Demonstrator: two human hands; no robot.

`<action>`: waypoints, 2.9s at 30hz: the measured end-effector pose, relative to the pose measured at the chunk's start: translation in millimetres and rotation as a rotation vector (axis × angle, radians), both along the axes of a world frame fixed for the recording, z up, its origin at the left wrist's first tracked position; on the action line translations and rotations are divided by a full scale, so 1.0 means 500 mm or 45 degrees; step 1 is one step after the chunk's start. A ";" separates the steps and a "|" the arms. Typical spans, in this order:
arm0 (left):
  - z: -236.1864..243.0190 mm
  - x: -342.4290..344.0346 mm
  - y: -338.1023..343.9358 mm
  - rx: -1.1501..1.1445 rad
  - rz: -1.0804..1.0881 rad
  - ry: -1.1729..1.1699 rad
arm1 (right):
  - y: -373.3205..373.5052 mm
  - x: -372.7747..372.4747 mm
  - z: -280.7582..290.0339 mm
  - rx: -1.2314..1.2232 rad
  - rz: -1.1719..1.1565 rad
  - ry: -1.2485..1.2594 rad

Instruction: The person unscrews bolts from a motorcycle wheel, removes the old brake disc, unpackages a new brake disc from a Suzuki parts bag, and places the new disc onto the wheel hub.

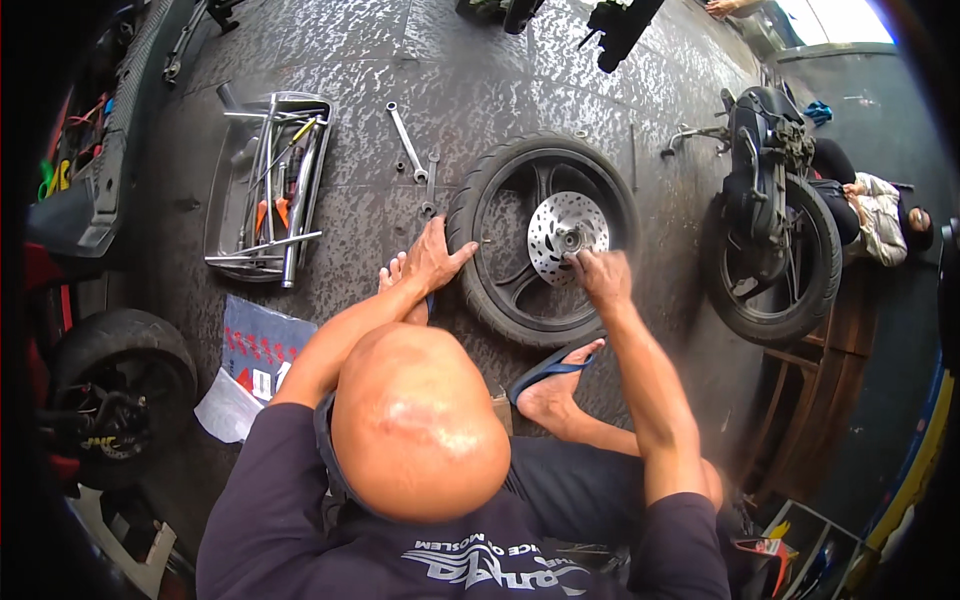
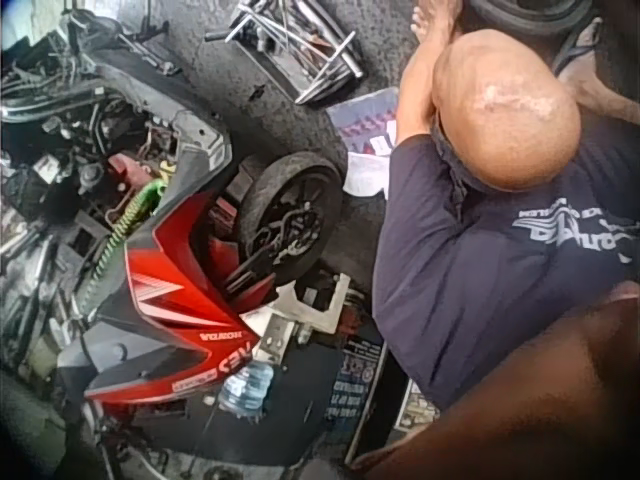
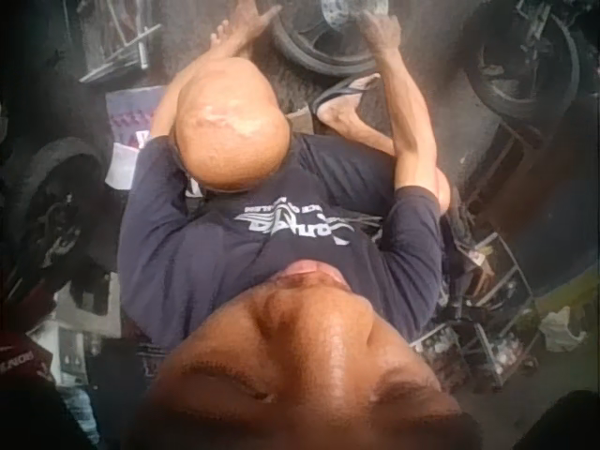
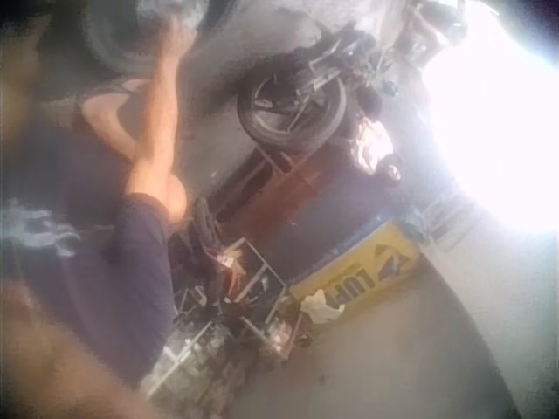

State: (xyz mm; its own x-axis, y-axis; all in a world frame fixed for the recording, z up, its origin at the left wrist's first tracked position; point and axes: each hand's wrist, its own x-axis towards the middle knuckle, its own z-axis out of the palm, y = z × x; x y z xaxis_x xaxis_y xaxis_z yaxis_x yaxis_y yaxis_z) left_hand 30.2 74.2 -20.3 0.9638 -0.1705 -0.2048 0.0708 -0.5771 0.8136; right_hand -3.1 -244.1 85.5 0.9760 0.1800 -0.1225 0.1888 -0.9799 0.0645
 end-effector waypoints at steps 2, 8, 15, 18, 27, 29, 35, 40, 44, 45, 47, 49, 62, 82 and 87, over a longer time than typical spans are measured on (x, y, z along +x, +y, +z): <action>-0.004 -0.005 0.007 0.015 0.011 0.019 | 0.076 -0.030 -0.006 -0.052 -0.443 -0.010; 0.009 -0.009 -0.019 0.066 0.082 0.036 | 0.177 -0.073 -0.005 0.877 -1.191 0.131; 0.005 -0.009 -0.030 0.104 0.112 -0.038 | 0.042 -0.058 0.049 0.147 0.001 0.278; 0.017 -0.005 -0.034 0.105 0.102 -0.016 | 0.035 0.024 0.075 0.281 0.509 -0.023; 0.035 0.005 -0.023 0.097 0.024 0.115 | -0.060 0.124 -0.011 0.361 -0.579 0.127; 0.034 0.006 -0.022 0.102 0.034 0.100 | -0.069 0.072 0.001 0.417 -0.283 0.015; 0.024 -0.008 -0.023 0.114 0.046 0.100 | -0.011 0.025 0.031 0.303 -0.026 0.006; 0.020 0.004 -0.021 0.084 0.052 0.070 | -0.016 0.029 0.053 0.122 0.258 -0.125; 0.025 0.001 -0.026 0.052 0.050 0.091 | -0.009 -0.059 -0.019 0.181 -0.372 0.147; 0.022 0.010 -0.020 0.075 0.066 0.060 | 0.041 -0.066 -0.030 0.318 -0.656 0.105; 0.018 -0.003 -0.022 0.099 0.069 0.035 | 0.132 -0.089 -0.036 0.475 -0.962 0.112; 0.016 -0.004 -0.014 0.115 0.050 0.062 | 0.165 -0.102 -0.012 0.637 -0.797 0.091; 0.045 0.013 0.003 0.142 -0.050 0.161 | 0.052 0.138 0.025 0.153 -0.477 0.017; 0.021 0.010 -0.007 0.084 -0.026 0.110 | -0.023 -0.017 0.012 0.062 -0.122 0.285; 0.023 0.008 -0.003 0.097 -0.017 0.126 | 0.181 -0.081 0.021 0.778 -0.884 0.368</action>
